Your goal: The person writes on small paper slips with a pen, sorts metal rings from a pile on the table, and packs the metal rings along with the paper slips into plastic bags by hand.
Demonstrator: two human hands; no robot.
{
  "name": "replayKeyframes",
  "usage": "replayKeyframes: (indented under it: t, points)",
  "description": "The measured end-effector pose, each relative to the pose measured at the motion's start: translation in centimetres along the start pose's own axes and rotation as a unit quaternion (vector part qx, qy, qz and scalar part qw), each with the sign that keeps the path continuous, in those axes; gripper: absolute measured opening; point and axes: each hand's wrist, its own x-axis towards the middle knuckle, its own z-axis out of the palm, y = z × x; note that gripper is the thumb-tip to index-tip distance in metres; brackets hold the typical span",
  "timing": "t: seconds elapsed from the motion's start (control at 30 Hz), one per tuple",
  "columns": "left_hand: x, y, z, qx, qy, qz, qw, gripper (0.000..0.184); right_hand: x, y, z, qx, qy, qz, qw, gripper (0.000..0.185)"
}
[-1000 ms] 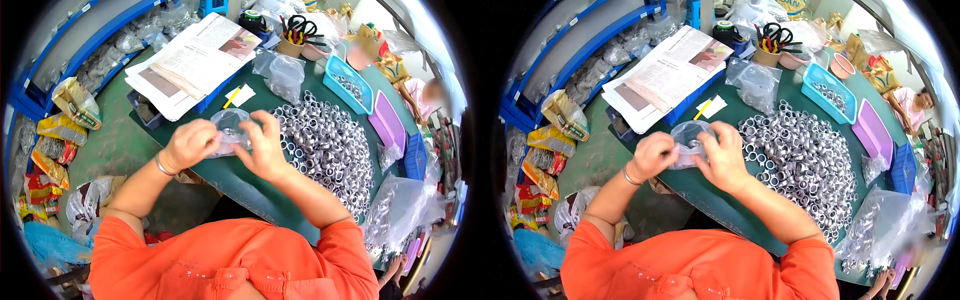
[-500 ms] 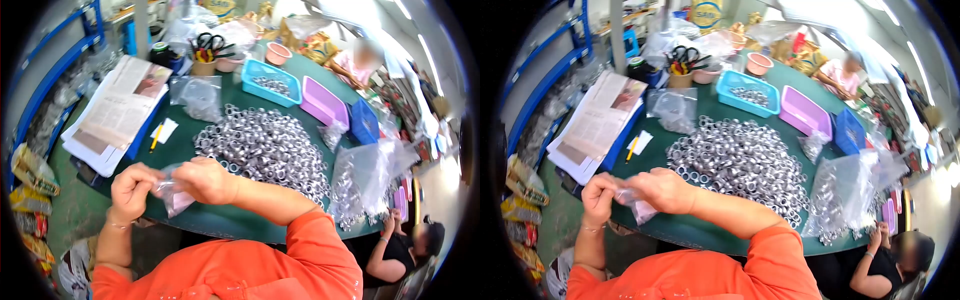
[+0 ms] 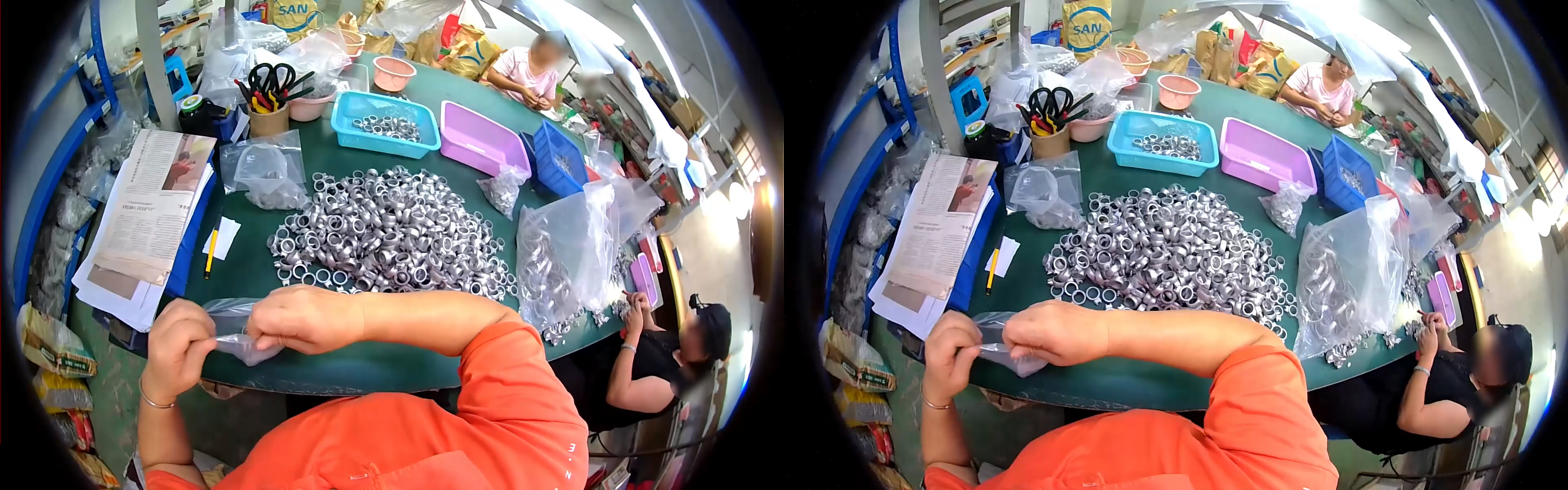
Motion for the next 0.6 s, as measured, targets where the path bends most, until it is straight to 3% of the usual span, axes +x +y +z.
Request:
replayKeyframes:
  t: [0.07, 0.13, 0.2, 0.27, 0.3, 0.33, 0.43, 0.5, 0.53, 0.57, 0.6]
  points:
    - [-0.6, -0.3, 0.4, -0.067, 0.003, -0.010, 0.998, 0.017, 0.2, 0.1, -1.0, -0.047, -0.072, 0.027, 0.996, 0.028]
    - [-0.8, -0.5, 1.0, -0.132, -0.042, -0.042, 0.990, 0.017, 0.3, 1.2, -1.3, -0.152, -0.079, 0.000, 0.985, 0.030]
    - [-0.9, -0.7, 1.3, -0.101, -0.035, -0.019, 0.994, 0.024, 0.2, 1.6, -1.2, -0.196, -0.044, -0.037, 0.979, 0.026]
    - [-0.7, -0.1, 0.8, 0.079, -0.019, -0.050, 0.995, 0.031, 0.2, 0.8, -0.8, -0.194, -0.024, -0.072, 0.978, 0.024]
    - [-0.8, -0.6, 1.4, 0.089, 0.036, -0.031, 0.995, 0.035, 0.1, 0.1, -0.6, -0.191, -0.006, -0.107, 0.976, 0.022]
    - [-1.4, -0.5, 1.5, 0.067, 0.048, -0.074, 0.994, 0.033, 0.0, -0.5, -0.5, -0.208, -0.010, -0.091, 0.974, 0.020]
    - [-2.2, -0.3, 1.9, 0.076, 0.035, -0.051, 0.995, 0.032, 0.0, 0.3, -0.7, -0.211, -0.001, -0.042, 0.977, 0.017]
    - [-2.0, 0.2, 3.7, -0.107, 0.170, -0.122, 0.972, 0.030, 0.6, 0.9, -0.8, -0.190, 0.069, -0.026, 0.979, 0.021]
    - [-3.5, -1.2, 4.3, -0.256, 0.160, -0.143, 0.943, 0.038, 1.0, 0.7, -0.9, -0.191, 0.067, -0.027, 0.979, 0.021]
    - [-2.5, -0.2, 6.1, -0.294, 0.196, -0.165, 0.921, 0.048, 1.5, 0.2, -0.9, -0.170, 0.073, -0.066, 0.981, 0.023]
    - [-2.2, 0.3, 7.0, -0.302, 0.168, -0.207, 0.915, 0.063, 2.1, -0.2, -0.8, -0.147, 0.080, -0.104, 0.980, 0.024]
